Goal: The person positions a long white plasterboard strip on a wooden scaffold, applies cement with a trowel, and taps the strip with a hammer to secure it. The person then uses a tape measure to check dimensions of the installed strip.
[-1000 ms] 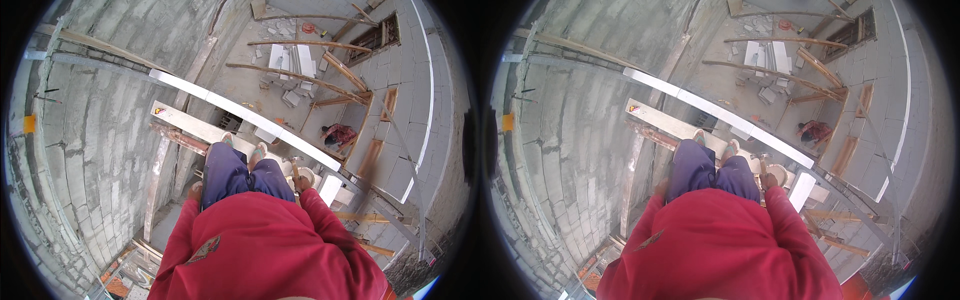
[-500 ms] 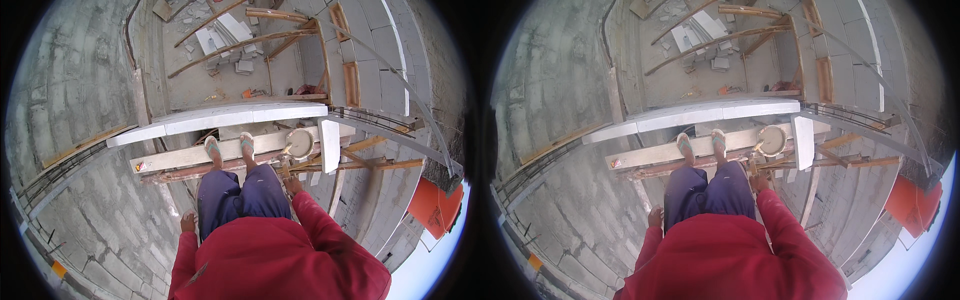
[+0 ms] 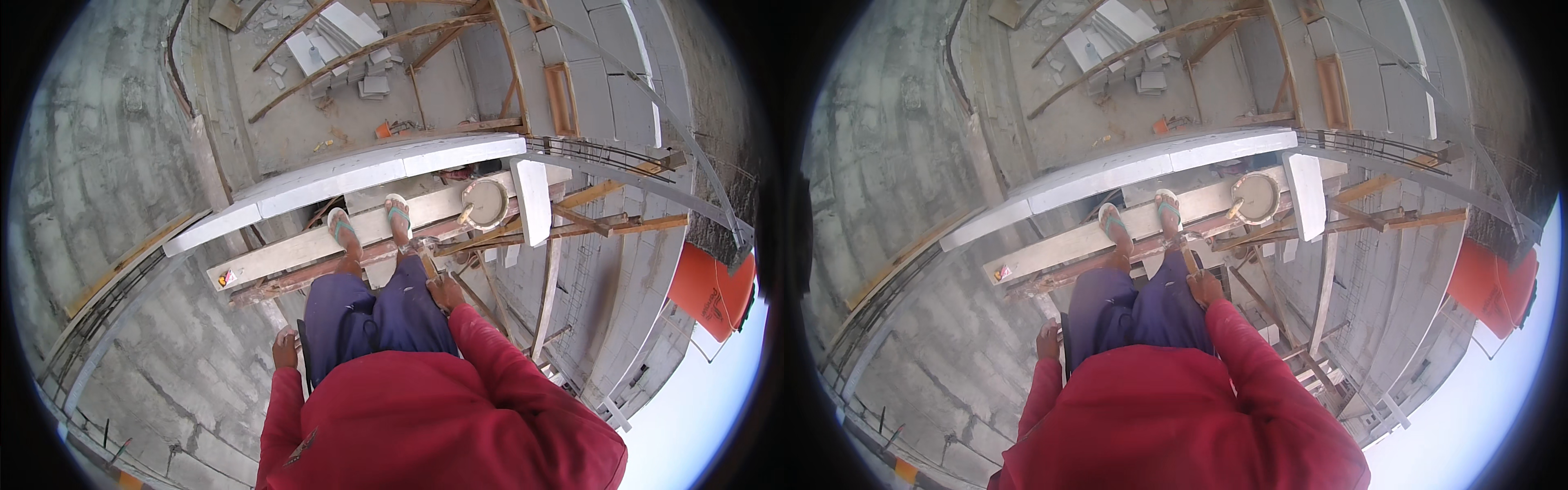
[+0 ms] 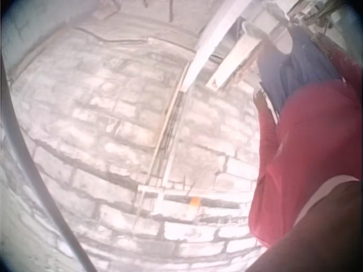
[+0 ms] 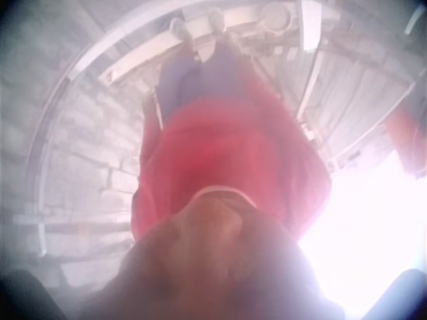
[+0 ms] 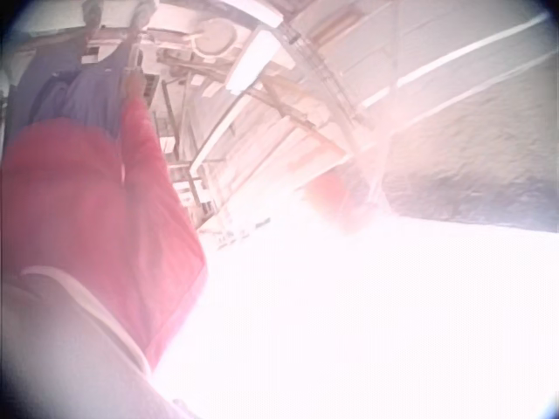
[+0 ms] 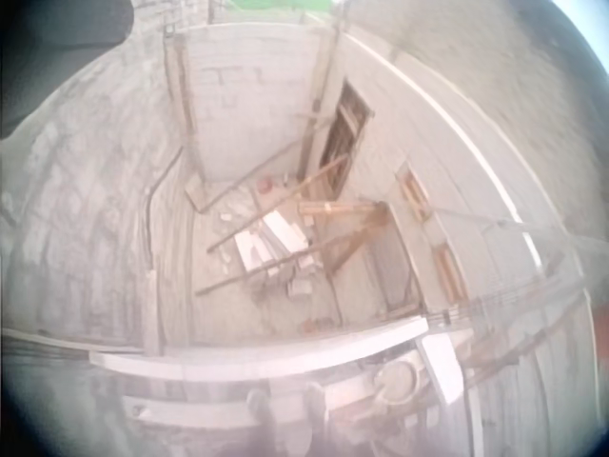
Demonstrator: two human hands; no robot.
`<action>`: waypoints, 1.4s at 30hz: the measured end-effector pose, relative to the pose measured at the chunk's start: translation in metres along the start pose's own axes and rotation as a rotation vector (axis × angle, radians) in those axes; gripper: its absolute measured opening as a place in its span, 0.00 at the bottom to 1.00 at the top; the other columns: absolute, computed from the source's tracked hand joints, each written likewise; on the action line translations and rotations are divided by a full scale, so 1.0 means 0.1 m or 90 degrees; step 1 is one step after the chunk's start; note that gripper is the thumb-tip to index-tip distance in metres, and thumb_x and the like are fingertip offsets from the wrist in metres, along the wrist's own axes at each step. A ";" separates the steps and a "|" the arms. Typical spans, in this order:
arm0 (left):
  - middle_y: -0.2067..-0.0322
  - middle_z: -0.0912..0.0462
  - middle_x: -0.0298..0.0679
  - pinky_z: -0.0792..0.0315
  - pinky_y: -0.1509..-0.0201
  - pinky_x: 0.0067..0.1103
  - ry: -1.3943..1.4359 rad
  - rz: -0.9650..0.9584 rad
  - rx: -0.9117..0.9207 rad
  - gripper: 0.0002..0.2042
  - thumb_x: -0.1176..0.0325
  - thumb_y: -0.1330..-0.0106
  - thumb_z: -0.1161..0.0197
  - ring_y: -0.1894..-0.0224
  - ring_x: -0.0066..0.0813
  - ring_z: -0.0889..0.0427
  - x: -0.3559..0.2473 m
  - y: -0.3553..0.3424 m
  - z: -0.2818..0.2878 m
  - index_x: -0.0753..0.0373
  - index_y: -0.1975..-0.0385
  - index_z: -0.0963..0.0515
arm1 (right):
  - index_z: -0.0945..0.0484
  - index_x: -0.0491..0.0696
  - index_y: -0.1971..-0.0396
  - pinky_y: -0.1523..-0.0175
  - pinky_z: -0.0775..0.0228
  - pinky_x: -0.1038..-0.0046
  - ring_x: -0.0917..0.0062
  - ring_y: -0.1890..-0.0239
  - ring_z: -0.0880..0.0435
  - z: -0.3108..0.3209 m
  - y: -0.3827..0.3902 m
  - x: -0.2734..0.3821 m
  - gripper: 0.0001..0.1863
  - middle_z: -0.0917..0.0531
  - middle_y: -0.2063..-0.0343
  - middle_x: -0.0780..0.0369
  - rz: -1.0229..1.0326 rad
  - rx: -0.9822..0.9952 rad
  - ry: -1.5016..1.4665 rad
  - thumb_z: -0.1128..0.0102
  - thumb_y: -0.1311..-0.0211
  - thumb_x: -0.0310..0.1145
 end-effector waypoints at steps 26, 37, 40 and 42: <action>0.45 0.14 0.49 0.18 0.48 0.24 -0.082 -0.192 0.093 0.23 0.57 0.19 0.38 0.47 0.32 0.13 -1.44 -0.64 -0.05 0.64 0.33 0.23 | 0.13 0.42 0.49 0.33 0.26 0.52 0.46 0.38 0.18 -0.99 -0.36 -1.17 0.32 0.14 0.46 0.43 0.058 -0.066 0.053 0.50 0.27 0.56; 0.46 0.14 0.43 0.20 0.56 0.26 -0.184 -0.144 0.103 0.25 0.55 0.20 0.39 0.55 0.32 0.12 -1.61 -0.86 0.08 0.63 0.31 0.26 | 0.17 0.40 0.44 0.35 0.25 0.51 0.43 0.42 0.16 -0.36 0.21 -0.57 0.31 0.15 0.45 0.41 -0.122 -0.182 -0.310 0.43 0.30 0.54; 0.45 0.15 0.42 0.21 0.55 0.26 -0.232 -0.150 0.131 0.24 0.54 0.20 0.39 0.54 0.33 0.12 -1.96 -0.79 0.02 0.61 0.31 0.26 | 0.18 0.39 0.44 0.35 0.26 0.52 0.44 0.42 0.16 -0.45 0.15 -0.55 0.32 0.16 0.44 0.39 -0.112 -0.205 -0.425 0.37 0.32 0.54; 0.44 0.15 0.42 0.22 0.55 0.26 -0.301 -0.190 0.116 0.24 0.54 0.21 0.39 0.54 0.33 0.13 -2.25 -0.72 -0.07 0.60 0.31 0.26 | 0.19 0.38 0.44 0.35 0.27 0.51 0.43 0.41 0.17 -0.55 0.07 -0.61 0.33 0.16 0.45 0.39 -0.116 -0.220 -0.474 0.38 0.32 0.56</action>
Point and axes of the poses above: each hand's wrist, its own y-axis away from the middle knuckle, its own z-axis out of the back of the hand, x = y × z, the point moved 7 cm from there along -y, towards the middle knuckle
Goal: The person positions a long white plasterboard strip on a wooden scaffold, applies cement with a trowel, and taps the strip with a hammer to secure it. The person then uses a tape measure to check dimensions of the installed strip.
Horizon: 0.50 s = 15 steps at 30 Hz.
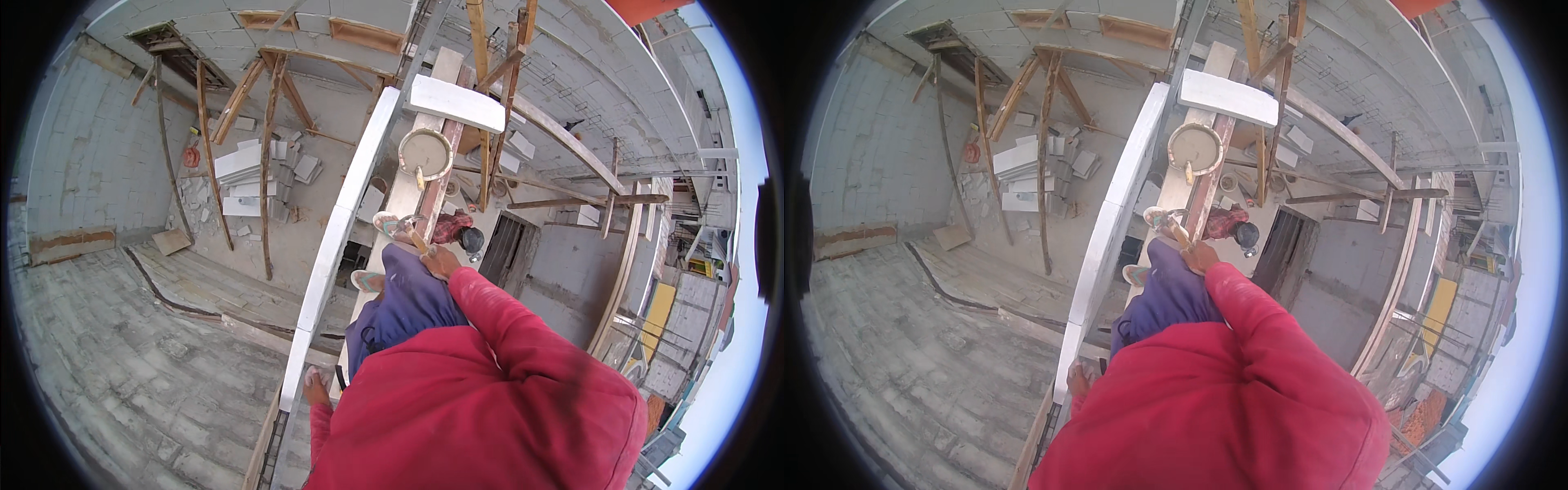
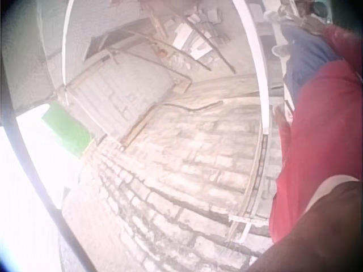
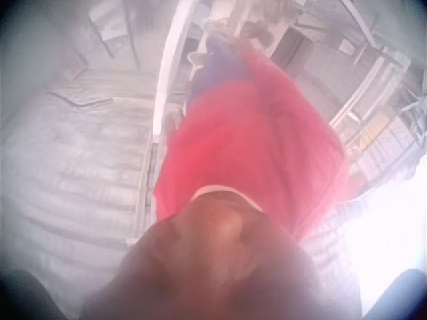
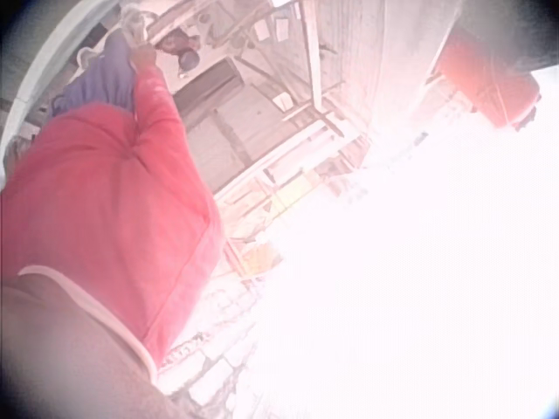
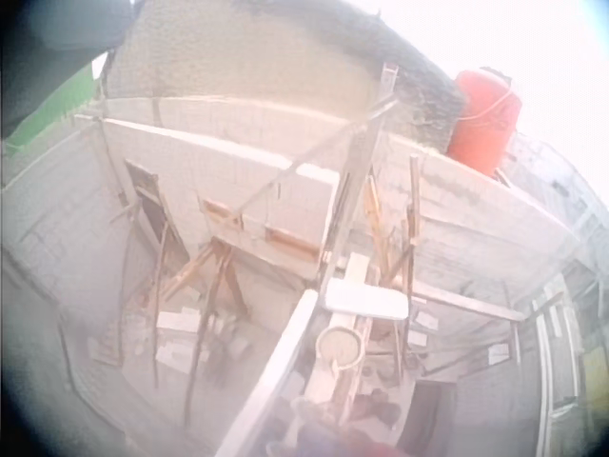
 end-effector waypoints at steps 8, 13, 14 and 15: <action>0.39 0.19 0.44 0.20 0.49 0.32 -0.176 0.015 0.029 0.27 0.53 0.20 0.42 0.45 0.40 0.13 -0.97 -0.11 -0.17 0.59 0.27 0.32 | 0.21 0.37 0.52 0.60 0.19 0.62 0.66 0.65 0.11 0.14 -0.42 -0.38 0.23 0.13 0.65 0.53 -0.182 0.016 -0.573 0.32 0.36 0.41; 0.42 0.17 0.47 0.17 0.48 0.33 -0.273 0.006 0.071 0.24 0.56 0.18 0.43 0.48 0.43 0.12 -1.38 0.01 -1.02 0.62 0.30 0.30 | 0.20 0.41 0.56 0.77 0.29 0.68 0.77 0.79 0.19 0.50 -1.51 -0.53 0.12 0.17 0.74 0.60 -0.200 -0.237 -0.741 0.34 0.32 0.33; 0.43 0.16 0.48 0.16 0.49 0.33 -0.281 0.022 0.071 0.24 0.56 0.18 0.42 0.48 0.43 0.11 -1.43 0.05 -1.23 0.63 0.31 0.30 | 0.20 0.40 0.55 0.76 0.28 0.67 0.75 0.78 0.18 0.55 -1.82 -0.57 0.13 0.17 0.74 0.59 -0.195 -0.245 -0.759 0.34 0.33 0.32; 0.42 0.16 0.49 0.16 0.49 0.33 -0.292 0.023 0.104 0.24 0.57 0.18 0.42 0.48 0.43 0.11 -1.48 0.08 -1.50 0.64 0.31 0.30 | 0.21 0.39 0.54 0.75 0.27 0.65 0.73 0.77 0.17 0.60 -2.19 -0.65 0.14 0.17 0.74 0.58 -0.236 -0.243 -0.769 0.34 0.34 0.31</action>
Point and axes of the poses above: each hand's wrist, its own y-axis away from the middle knuckle, its own z-axis out of the back of the hand, x = y × z, the point moved 7 cm from there along -y, towards the middle knuckle
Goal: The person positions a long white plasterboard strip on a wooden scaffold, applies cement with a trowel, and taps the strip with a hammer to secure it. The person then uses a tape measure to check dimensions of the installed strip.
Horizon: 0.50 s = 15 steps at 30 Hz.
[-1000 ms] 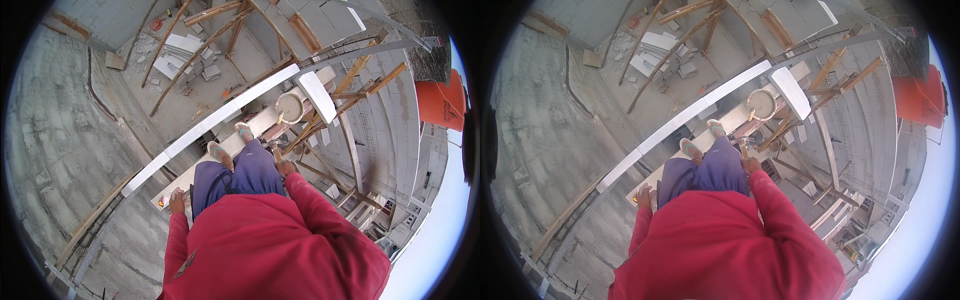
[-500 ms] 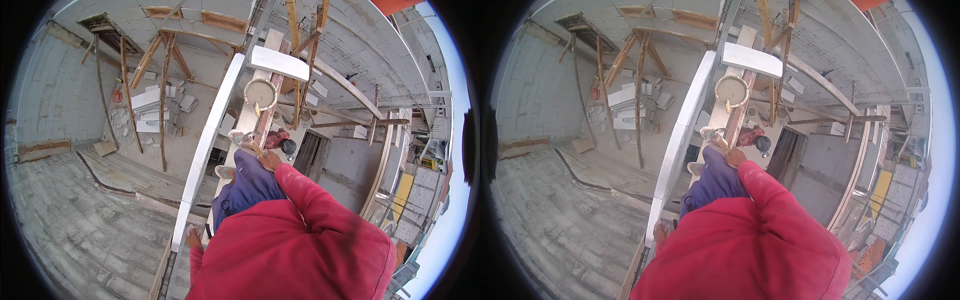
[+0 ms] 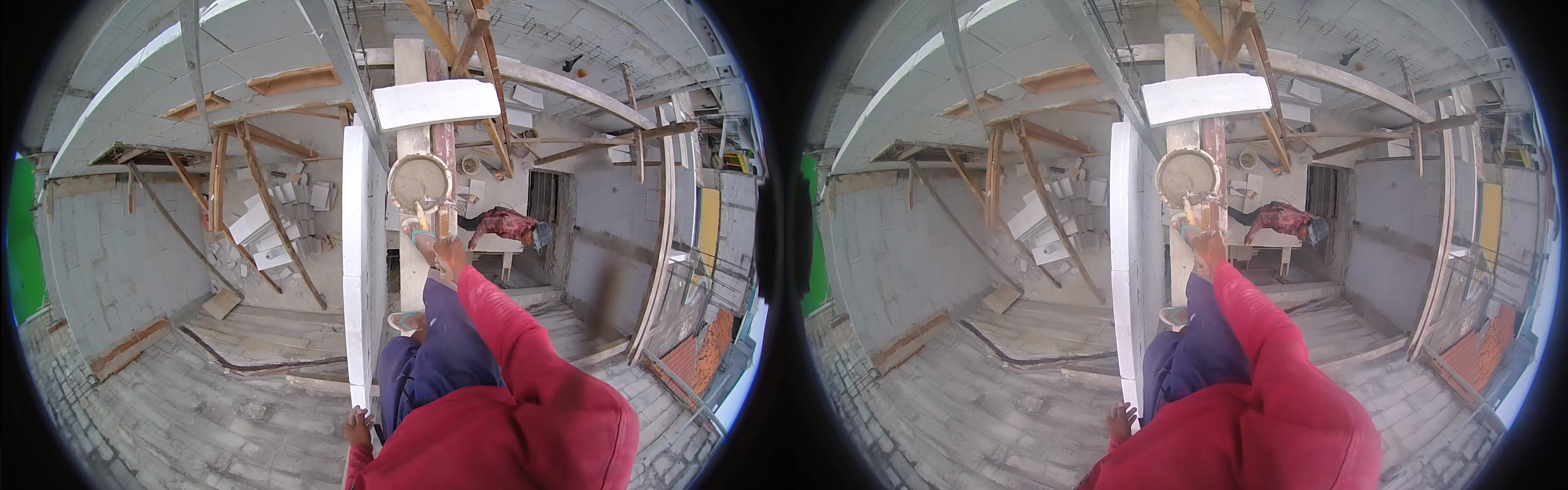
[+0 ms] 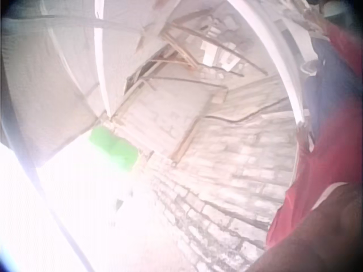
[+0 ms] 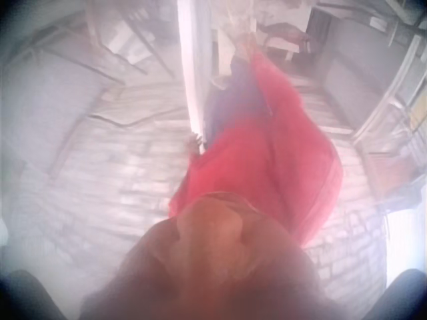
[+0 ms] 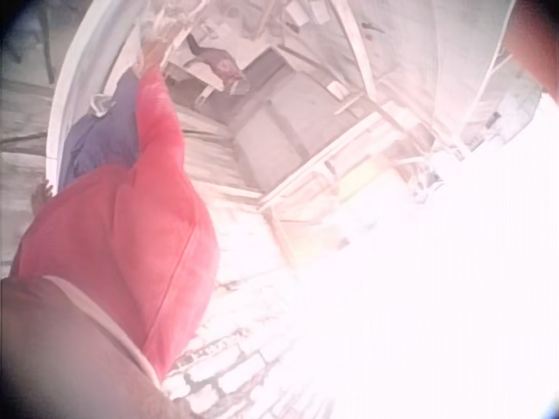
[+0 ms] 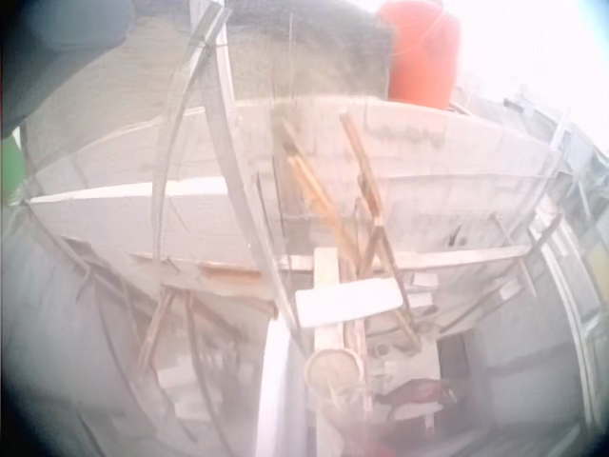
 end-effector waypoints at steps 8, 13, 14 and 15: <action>0.49 0.13 0.44 0.19 0.43 0.27 -0.089 0.067 0.060 0.22 0.60 0.19 0.39 0.48 0.33 0.12 -0.80 -0.27 -1.27 0.67 0.33 0.25 | 0.14 0.37 0.64 0.52 0.20 0.56 0.53 0.58 0.11 -0.85 -2.88 1.00 0.21 0.11 0.64 0.48 0.180 -0.110 0.288 0.38 0.37 0.45; 0.47 0.11 0.48 0.19 0.48 0.25 -0.157 0.119 0.015 0.24 0.59 0.19 0.42 0.50 0.32 0.12 -0.87 -0.35 -1.39 0.68 0.30 0.28 | 0.15 0.36 0.66 0.49 0.19 0.53 0.47 0.57 0.11 -1.41 -4.09 1.60 0.22 0.12 0.64 0.43 0.165 -0.137 0.189 0.38 0.36 0.45; 0.50 0.11 0.48 0.19 0.49 0.25 -0.154 0.094 0.005 0.23 0.59 0.20 0.42 0.52 0.31 0.12 -0.94 -0.36 -1.39 0.70 0.33 0.24 | 0.15 0.36 0.63 0.48 0.20 0.52 0.46 0.57 0.11 -1.49 -4.21 1.66 0.21 0.12 0.64 0.42 0.169 -0.157 0.139 0.38 0.36 0.43; 0.50 0.11 0.48 0.19 0.49 0.25 -0.171 0.098 -0.003 0.23 0.59 0.20 0.42 0.52 0.31 0.12 -1.00 -0.39 -1.40 0.70 0.34 0.24 | 0.16 0.36 0.61 0.48 0.20 0.52 0.46 0.56 0.11 -1.57 -4.33 1.73 0.20 0.12 0.63 0.42 0.174 -0.176 0.090 0.37 0.35 0.42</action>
Point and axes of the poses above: each hand's wrist, its own y-axis away from the middle knuckle, its own z-axis out of the back of the hand, x = y × z, the point moved 7 cm from there along -y, towards the middle knuckle
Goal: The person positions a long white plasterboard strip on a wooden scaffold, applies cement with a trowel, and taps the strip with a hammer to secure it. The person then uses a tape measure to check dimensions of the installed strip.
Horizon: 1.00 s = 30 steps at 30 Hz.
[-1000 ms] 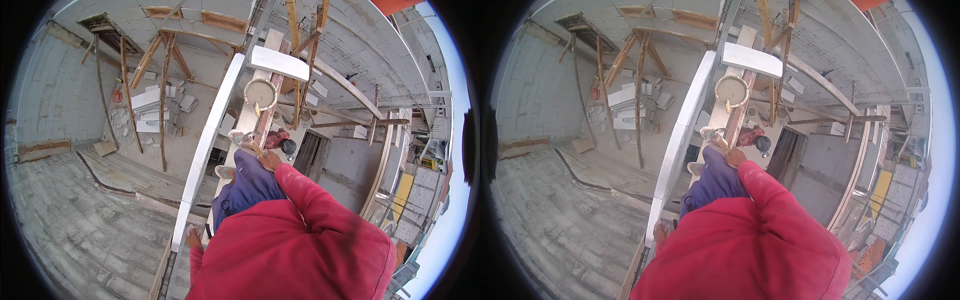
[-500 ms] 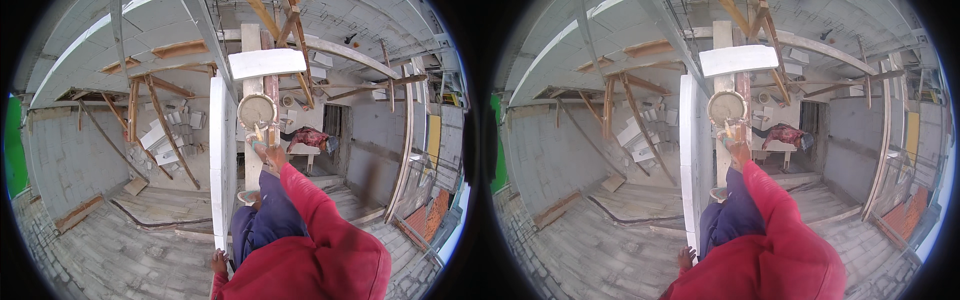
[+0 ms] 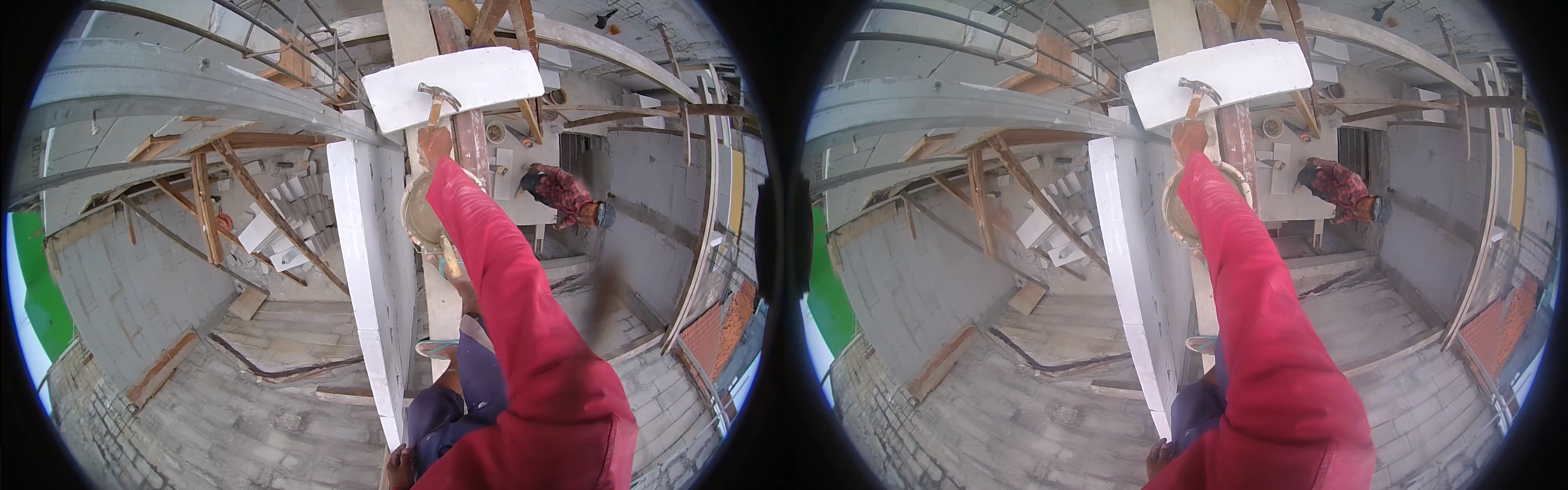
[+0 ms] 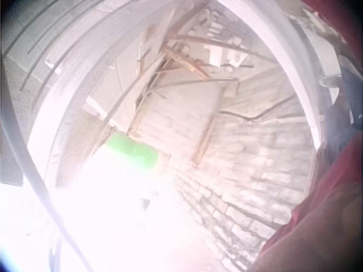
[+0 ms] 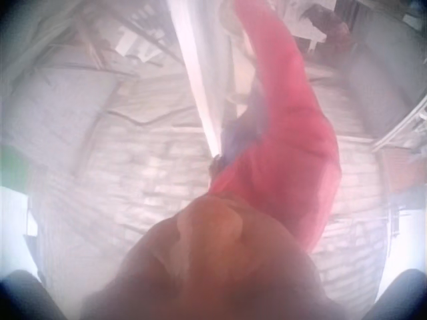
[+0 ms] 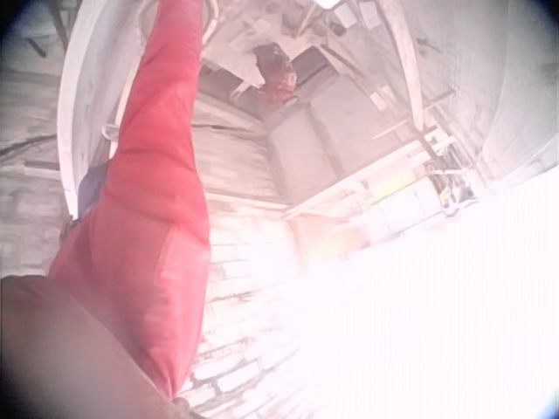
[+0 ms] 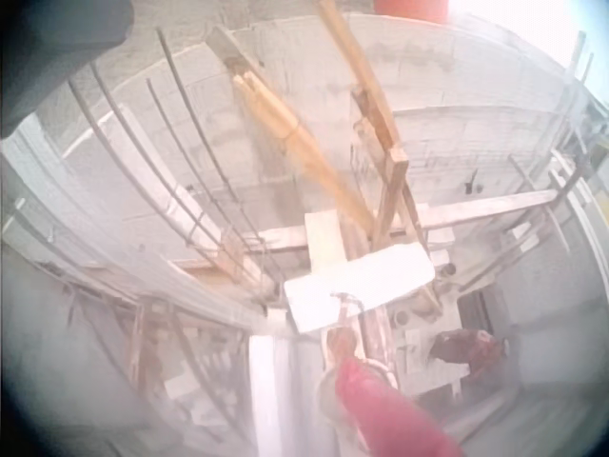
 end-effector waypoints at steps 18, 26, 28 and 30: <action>0.55 0.09 0.43 0.21 0.43 0.28 -0.210 -0.132 -0.059 0.20 0.57 0.23 0.37 0.52 0.32 0.12 -1.34 0.01 -0.30 0.69 0.47 0.14 | 0.19 0.38 0.44 0.38 0.24 0.52 0.43 0.46 0.14 2.43 -0.15 -2.46 0.26 0.13 0.51 0.40 -0.129 -0.097 0.111 0.37 0.34 0.41; 0.44 0.14 0.52 0.27 0.30 0.38 -0.338 -0.331 0.022 0.19 0.55 0.25 0.35 0.38 0.51 0.18 -1.37 -0.42 -0.72 0.63 0.45 0.15 | 0.18 0.40 0.62 0.59 0.21 0.60 0.61 0.69 0.12 2.87 1.50 -2.03 0.18 0.11 0.69 0.53 0.065 0.036 0.297 0.30 0.32 0.42; 0.38 0.20 0.55 0.34 0.24 0.41 -0.386 -0.392 0.052 0.21 0.53 0.26 0.34 0.31 0.56 0.26 -1.34 -0.57 -0.93 0.60 0.41 0.16 | 0.21 0.41 0.70 0.62 0.26 0.58 0.59 0.72 0.16 2.77 2.14 -1.89 0.19 0.16 0.76 0.53 0.180 0.036 0.321 0.25 0.37 0.42; 0.33 0.25 0.56 0.37 0.23 0.45 -0.438 -0.406 0.038 0.24 0.50 0.27 0.34 0.29 0.59 0.29 -1.30 -0.74 -1.10 0.56 0.38 0.18 | 0.16 0.32 0.56 0.52 0.21 0.54 0.44 0.60 0.12 2.80 2.70 -2.13 0.24 0.13 0.67 0.41 0.030 0.194 0.373 0.28 0.37 0.41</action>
Point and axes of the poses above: each hand's wrist, its own y-axis away from the middle knuckle, its own z-axis out of the back of the hand, x = y × z, the point moved 7 cm from there along -y, towards the middle knuckle
